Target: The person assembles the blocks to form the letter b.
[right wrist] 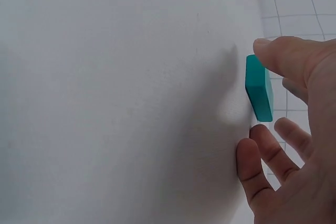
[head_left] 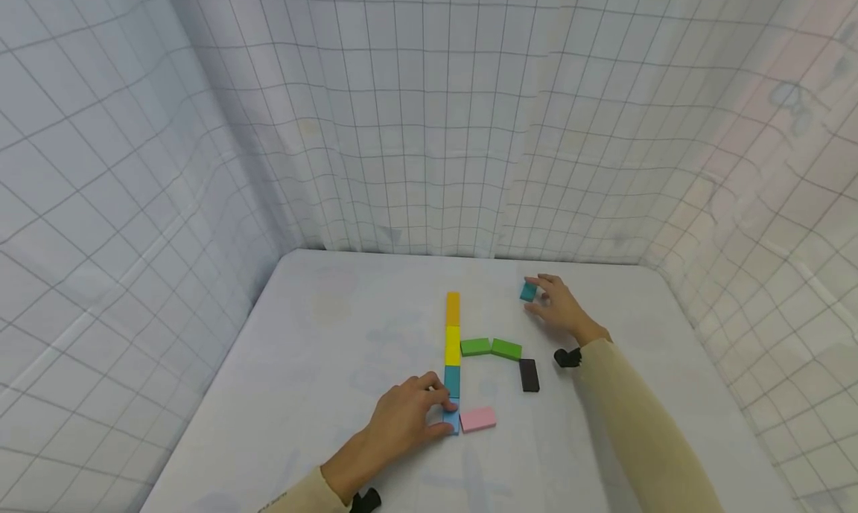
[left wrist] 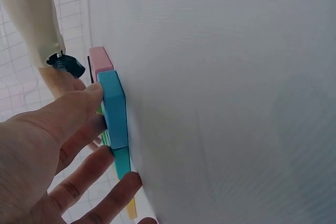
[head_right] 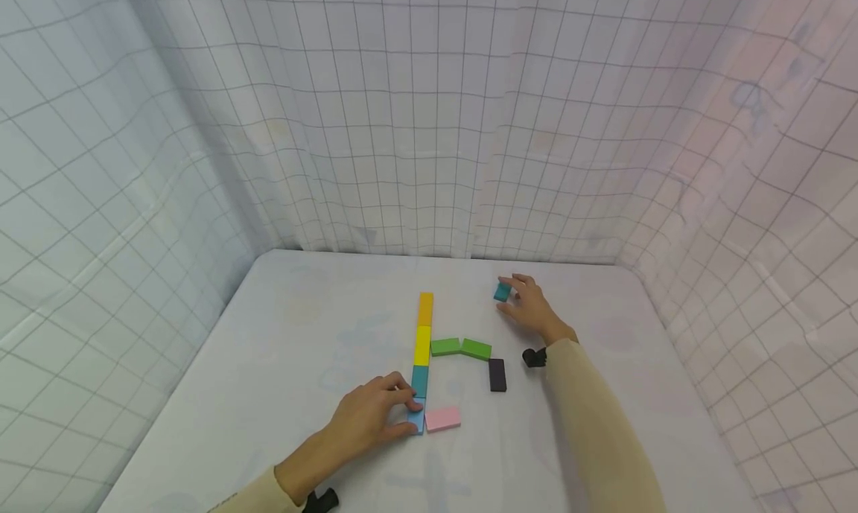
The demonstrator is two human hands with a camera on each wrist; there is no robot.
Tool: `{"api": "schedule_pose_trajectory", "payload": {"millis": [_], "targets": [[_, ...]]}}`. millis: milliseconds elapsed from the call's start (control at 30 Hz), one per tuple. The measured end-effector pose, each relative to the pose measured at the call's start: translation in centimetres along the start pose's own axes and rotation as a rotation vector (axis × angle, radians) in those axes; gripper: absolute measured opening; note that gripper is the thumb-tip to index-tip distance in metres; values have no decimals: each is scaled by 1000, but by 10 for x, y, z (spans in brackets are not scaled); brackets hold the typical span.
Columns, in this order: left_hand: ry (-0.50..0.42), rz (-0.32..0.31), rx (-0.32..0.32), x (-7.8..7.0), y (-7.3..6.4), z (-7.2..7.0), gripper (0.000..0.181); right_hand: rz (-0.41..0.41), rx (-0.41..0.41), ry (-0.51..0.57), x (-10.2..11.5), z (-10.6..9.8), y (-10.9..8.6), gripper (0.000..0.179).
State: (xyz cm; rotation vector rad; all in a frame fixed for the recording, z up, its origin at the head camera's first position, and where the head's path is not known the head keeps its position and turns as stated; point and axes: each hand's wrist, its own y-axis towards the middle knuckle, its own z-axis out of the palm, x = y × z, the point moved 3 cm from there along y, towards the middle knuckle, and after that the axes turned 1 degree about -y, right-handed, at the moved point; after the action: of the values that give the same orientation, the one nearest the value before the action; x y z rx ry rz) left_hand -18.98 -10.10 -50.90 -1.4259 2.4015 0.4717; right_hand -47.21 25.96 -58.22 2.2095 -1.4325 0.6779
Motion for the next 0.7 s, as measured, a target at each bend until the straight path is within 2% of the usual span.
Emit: {"api": "schedule_pose_trajectory", "payload": {"millis": [200, 400, 567, 700], "targets": [[6, -4, 2, 0, 1, 0, 28, 8, 14, -23, -4, 1, 6, 68], [2, -7, 2, 2, 3, 1, 27, -23, -14, -19, 12, -5, 0, 62], [-2, -21, 15, 2, 2, 1, 28, 7, -12, -10, 20, -8, -6, 57], [-8, -33, 26, 2, 2, 2, 28, 35, -8, -23, 17, -4, -6, 54]]}}
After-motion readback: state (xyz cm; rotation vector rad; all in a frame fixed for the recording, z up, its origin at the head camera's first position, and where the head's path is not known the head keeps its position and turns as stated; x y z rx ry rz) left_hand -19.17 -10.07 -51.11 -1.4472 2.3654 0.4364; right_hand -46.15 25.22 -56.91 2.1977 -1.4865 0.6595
